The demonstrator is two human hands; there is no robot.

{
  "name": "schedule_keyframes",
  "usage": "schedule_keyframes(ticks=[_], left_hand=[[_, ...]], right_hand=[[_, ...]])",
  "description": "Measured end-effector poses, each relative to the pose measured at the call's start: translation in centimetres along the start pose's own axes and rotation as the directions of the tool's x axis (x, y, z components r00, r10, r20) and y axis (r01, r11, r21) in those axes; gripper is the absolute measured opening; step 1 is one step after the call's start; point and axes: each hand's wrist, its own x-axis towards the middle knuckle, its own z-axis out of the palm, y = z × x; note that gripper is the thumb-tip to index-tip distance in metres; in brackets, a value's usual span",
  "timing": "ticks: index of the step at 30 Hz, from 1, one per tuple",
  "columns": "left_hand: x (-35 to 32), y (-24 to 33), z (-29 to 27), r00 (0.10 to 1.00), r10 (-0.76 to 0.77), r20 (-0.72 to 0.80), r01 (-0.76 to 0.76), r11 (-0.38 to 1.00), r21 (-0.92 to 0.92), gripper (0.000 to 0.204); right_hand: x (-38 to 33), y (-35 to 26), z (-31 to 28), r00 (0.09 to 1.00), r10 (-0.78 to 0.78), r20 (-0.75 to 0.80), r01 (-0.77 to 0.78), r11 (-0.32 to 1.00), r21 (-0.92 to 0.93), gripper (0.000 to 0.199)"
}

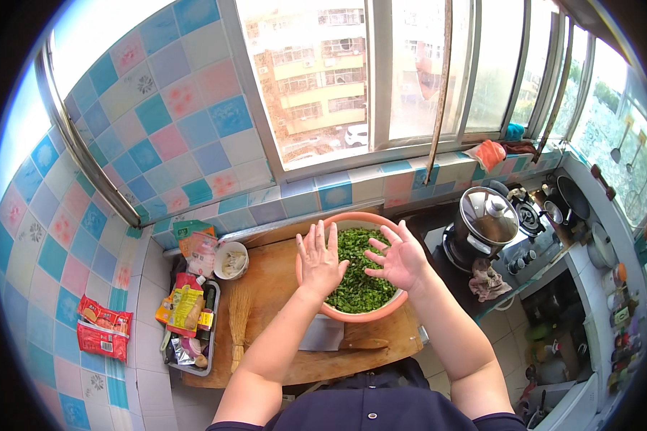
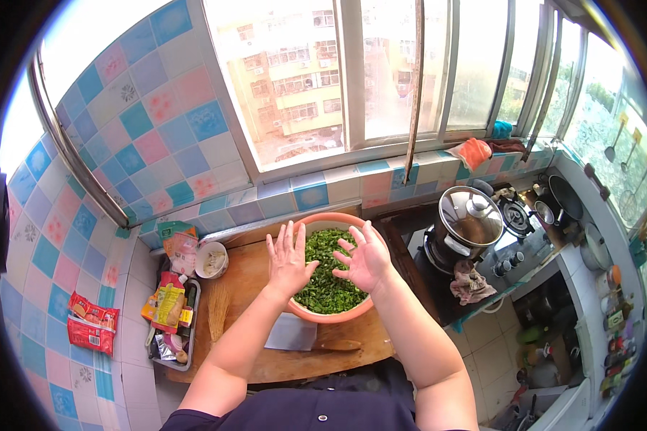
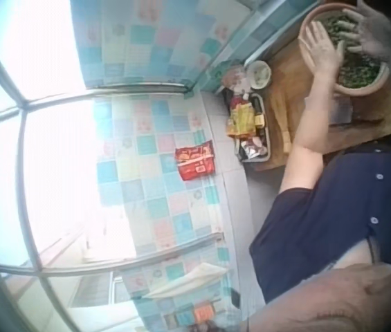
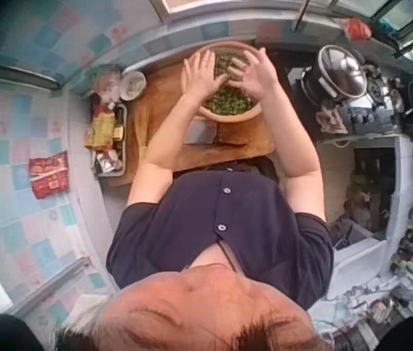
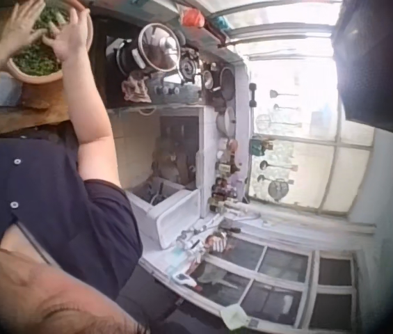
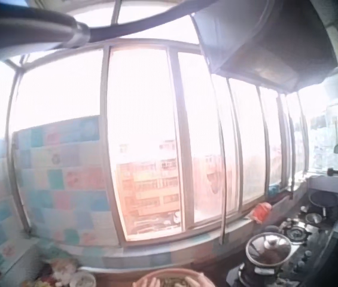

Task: The person chops a large bunch of green onions on a wooden cutting board using a cleaver. They gather the chopped pieces and transfer them into a large pink bowl. The person then uses a small broom to sweep the remaining scraps from the board into the bowl.

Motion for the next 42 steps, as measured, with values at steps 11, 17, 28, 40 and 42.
schedule_keyframes(ticks=[11, 17, 28, 40, 42], left_hand=[[-0.9, 7.5, -6.0, 0.966, 0.046, -0.255, -0.236, 0.561, -0.793, 0.093], [-4.1, 18.9, -6.1, 0.861, 0.503, -0.073, -0.343, 0.467, -0.815, 0.058], [-13.7, 55.2, -5.2, 0.542, 0.819, -0.189, -0.299, -0.022, -0.954, 0.010], [-11.0, 79.6, 10.4, 0.484, 0.863, 0.148, -0.176, 0.262, -0.949, 0.061], [-8.8, 84.4, 14.6, 0.441, 0.870, 0.219, -0.176, 0.323, -0.930, 0.060]], right_hand=[[-2.9, 1.7, -5.8, 0.887, -0.457, 0.066, 0.382, 0.647, -0.660, 0.069], [-15.8, 0.0, -9.3, 0.907, -0.418, 0.050, 0.408, 0.843, -0.350, 0.088], [-45.9, -6.5, -31.0, 0.660, -0.710, -0.245, 0.635, 0.702, -0.323, 0.089], [-60.2, -9.6, -53.0, 0.384, -0.545, -0.745, 0.687, 0.708, -0.164, 0.060], [-61.0, -10.6, -56.4, 0.355, -0.498, -0.791, 0.723, 0.683, -0.105, 0.059]])
